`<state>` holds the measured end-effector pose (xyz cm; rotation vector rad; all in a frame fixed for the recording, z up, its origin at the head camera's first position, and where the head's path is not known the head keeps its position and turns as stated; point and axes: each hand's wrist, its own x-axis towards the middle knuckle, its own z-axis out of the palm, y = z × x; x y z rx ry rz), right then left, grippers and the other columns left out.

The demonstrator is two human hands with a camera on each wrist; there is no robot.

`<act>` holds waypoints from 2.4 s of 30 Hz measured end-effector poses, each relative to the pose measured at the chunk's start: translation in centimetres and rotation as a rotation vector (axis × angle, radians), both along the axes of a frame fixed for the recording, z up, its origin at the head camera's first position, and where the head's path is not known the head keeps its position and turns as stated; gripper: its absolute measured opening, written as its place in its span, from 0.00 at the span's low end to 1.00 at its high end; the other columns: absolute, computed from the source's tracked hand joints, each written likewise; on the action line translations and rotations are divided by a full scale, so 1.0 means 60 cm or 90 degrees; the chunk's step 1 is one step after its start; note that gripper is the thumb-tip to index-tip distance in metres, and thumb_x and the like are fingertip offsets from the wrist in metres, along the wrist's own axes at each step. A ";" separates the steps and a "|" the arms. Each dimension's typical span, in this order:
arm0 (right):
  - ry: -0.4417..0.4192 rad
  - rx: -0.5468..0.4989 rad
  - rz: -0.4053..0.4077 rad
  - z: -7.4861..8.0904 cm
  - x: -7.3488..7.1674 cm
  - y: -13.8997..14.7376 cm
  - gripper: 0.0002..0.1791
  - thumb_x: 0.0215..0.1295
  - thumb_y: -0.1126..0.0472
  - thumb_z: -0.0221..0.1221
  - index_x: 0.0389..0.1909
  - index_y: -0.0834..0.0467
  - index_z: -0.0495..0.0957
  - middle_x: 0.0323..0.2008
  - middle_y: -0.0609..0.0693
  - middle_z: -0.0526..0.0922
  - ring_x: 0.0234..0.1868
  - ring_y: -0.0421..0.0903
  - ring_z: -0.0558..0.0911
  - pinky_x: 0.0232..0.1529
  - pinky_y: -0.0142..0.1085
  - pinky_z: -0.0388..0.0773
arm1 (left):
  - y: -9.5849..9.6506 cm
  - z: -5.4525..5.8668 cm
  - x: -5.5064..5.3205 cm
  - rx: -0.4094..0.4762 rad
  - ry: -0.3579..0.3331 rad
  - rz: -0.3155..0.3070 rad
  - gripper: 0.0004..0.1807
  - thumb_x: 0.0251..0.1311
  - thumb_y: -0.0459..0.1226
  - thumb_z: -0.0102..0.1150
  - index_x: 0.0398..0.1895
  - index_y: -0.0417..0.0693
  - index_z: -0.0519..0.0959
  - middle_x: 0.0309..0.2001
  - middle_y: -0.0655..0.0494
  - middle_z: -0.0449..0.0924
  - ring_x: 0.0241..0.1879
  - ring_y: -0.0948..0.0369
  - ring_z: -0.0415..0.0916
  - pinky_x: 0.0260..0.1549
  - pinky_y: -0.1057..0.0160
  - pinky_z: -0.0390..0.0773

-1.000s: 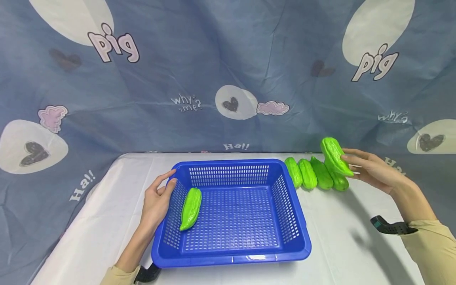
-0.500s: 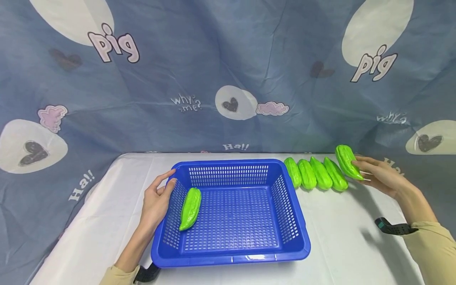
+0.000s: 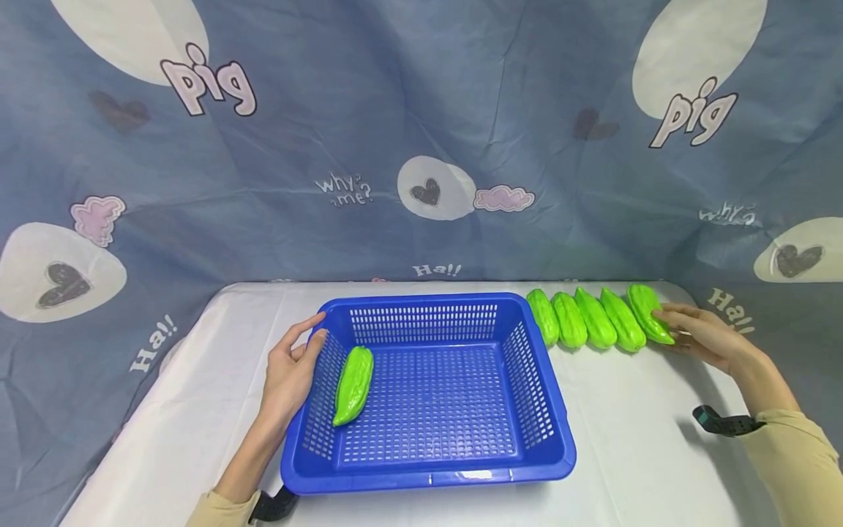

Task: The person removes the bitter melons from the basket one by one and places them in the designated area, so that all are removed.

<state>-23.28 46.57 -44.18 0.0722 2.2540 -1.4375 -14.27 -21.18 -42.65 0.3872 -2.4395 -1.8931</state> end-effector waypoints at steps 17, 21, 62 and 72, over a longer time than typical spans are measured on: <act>0.023 0.120 -0.012 0.014 0.012 -0.019 0.47 0.87 0.42 0.48 0.84 0.73 0.42 0.65 0.56 0.68 0.47 0.29 0.77 0.53 0.36 0.88 | -0.002 -0.002 -0.002 0.015 0.004 -0.004 0.25 0.83 0.52 0.54 0.78 0.65 0.72 0.36 0.60 0.92 0.25 0.63 0.87 0.21 0.65 0.83; 0.027 0.135 -0.017 0.014 0.014 -0.019 0.47 0.86 0.41 0.49 0.84 0.73 0.43 0.59 0.48 0.70 0.46 0.30 0.77 0.52 0.36 0.88 | -0.002 -0.003 -0.003 0.014 0.005 -0.005 0.25 0.82 0.52 0.54 0.78 0.66 0.72 0.35 0.60 0.92 0.25 0.63 0.86 0.21 0.65 0.82; 0.185 0.220 -0.015 0.098 0.028 -0.080 0.44 0.88 0.43 0.46 0.85 0.70 0.45 0.80 0.80 0.53 0.66 0.55 0.78 0.51 0.29 0.84 | -0.003 -0.003 -0.001 0.006 0.008 -0.003 0.24 0.82 0.52 0.54 0.77 0.66 0.73 0.34 0.60 0.92 0.24 0.64 0.85 0.20 0.66 0.80; 0.262 0.127 -0.006 0.138 0.038 -0.168 0.29 0.85 0.48 0.55 0.78 0.57 0.64 0.53 0.17 0.73 0.50 0.15 0.76 0.49 0.21 0.82 | -0.001 -0.002 -0.001 0.008 0.010 -0.004 0.24 0.82 0.52 0.54 0.77 0.66 0.73 0.37 0.58 0.93 0.25 0.63 0.87 0.21 0.66 0.81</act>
